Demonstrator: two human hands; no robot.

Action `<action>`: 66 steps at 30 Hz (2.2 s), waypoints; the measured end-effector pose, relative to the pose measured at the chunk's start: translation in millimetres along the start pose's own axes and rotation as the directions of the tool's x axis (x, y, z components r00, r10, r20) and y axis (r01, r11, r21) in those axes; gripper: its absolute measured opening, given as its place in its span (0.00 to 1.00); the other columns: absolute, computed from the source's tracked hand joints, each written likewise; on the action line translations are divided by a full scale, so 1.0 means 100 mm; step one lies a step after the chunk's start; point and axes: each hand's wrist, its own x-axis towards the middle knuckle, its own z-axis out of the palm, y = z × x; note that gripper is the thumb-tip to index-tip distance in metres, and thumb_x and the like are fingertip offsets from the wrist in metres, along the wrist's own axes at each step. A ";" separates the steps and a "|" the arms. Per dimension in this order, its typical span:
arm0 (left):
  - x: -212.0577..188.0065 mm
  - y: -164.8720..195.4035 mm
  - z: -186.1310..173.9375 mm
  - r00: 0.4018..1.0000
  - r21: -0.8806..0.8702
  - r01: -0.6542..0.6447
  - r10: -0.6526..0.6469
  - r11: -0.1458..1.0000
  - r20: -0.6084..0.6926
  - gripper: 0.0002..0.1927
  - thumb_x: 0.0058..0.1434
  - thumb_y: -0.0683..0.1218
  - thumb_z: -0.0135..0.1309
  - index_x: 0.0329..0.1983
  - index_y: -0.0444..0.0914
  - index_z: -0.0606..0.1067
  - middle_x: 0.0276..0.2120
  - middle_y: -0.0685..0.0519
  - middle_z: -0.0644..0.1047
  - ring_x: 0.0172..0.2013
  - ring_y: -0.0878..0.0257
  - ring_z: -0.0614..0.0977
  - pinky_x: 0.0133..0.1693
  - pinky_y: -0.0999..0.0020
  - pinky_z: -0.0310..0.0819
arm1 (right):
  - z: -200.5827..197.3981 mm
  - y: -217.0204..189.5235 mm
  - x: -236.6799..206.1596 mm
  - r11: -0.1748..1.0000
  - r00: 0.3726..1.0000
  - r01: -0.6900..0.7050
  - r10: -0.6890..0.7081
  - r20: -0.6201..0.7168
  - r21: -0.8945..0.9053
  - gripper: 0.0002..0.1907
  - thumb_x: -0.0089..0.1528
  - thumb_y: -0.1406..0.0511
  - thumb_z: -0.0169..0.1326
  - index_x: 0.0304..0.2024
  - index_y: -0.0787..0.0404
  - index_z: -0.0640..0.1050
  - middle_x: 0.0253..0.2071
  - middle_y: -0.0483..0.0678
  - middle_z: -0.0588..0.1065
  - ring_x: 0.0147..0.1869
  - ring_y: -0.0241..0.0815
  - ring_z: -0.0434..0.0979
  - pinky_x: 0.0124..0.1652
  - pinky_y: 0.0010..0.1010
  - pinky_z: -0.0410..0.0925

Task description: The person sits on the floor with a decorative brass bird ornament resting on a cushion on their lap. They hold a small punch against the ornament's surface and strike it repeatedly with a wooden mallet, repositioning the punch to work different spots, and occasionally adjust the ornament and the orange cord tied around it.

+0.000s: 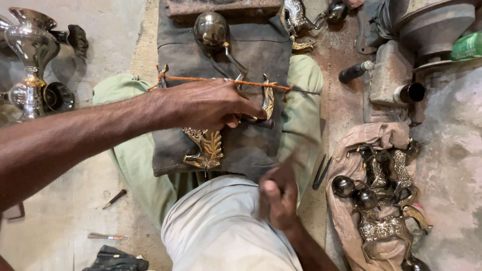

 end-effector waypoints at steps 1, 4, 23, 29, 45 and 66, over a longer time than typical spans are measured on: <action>0.00 0.00 0.00 1.000 -0.007 0.005 -0.005 1.000 -0.002 0.26 0.55 0.39 0.60 0.58 0.43 0.75 0.39 0.46 0.83 0.37 0.46 0.84 0.37 0.49 0.76 | 0.00 0.01 -0.01 0.996 0.998 -0.050 0.053 -0.044 0.077 0.18 0.69 0.54 0.52 0.46 0.62 0.69 0.32 0.47 0.70 0.32 0.38 0.69 0.34 0.27 0.67; 0.00 0.00 -0.01 1.000 -0.015 0.016 -0.016 1.000 0.016 0.25 0.56 0.40 0.60 0.58 0.43 0.75 0.38 0.46 0.83 0.36 0.47 0.84 0.36 0.49 0.75 | -0.01 0.02 -0.01 0.973 0.983 -0.146 0.162 -0.081 0.180 0.22 0.66 0.55 0.54 0.52 0.63 0.65 0.31 0.47 0.69 0.29 0.36 0.68 0.29 0.27 0.67; 0.03 0.05 -0.07 0.994 0.035 0.080 -0.082 0.996 0.066 0.26 0.56 0.40 0.58 0.59 0.47 0.76 0.28 0.45 0.80 0.28 0.49 0.83 0.32 0.49 0.73 | -0.05 0.01 0.01 0.994 0.993 -0.106 0.105 -0.045 -0.018 0.22 0.68 0.55 0.52 0.53 0.65 0.67 0.34 0.46 0.70 0.35 0.36 0.70 0.37 0.30 0.69; 0.01 0.01 -0.05 1.000 -0.019 -0.017 0.016 1.000 -0.020 0.25 0.55 0.38 0.59 0.57 0.42 0.76 0.34 0.46 0.82 0.30 0.49 0.82 0.32 0.50 0.73 | -0.16 -0.07 0.06 0.991 0.997 -0.072 0.072 -0.006 -0.111 0.23 0.67 0.56 0.53 0.57 0.64 0.66 0.37 0.48 0.71 0.40 0.37 0.72 0.42 0.31 0.70; -0.47 0.18 1.66 0.066 -0.595 -0.164 -0.593 0.787 -0.803 0.20 0.69 0.33 0.61 0.58 0.35 0.66 0.46 0.48 0.83 0.43 0.67 0.84 0.45 0.73 0.81 | -0.64 -1.17 1.36 0.702 0.892 0.416 -0.192 0.409 -0.578 0.22 0.60 0.66 0.62 0.52 0.63 0.70 0.35 0.45 0.77 0.33 0.37 0.80 0.34 0.29 0.72; -0.53 0.14 1.94 0.200 -0.559 -0.218 -0.524 0.800 -0.828 0.23 0.72 0.42 0.55 0.69 0.37 0.66 0.57 0.44 0.78 0.58 0.57 0.80 0.62 0.59 0.76 | 0.02 -2.05 1.84 -0.131 0.585 0.803 -0.008 0.811 -0.581 0.24 0.64 0.56 0.53 0.63 0.45 0.71 0.36 0.49 0.79 0.33 0.46 0.83 0.30 0.42 0.77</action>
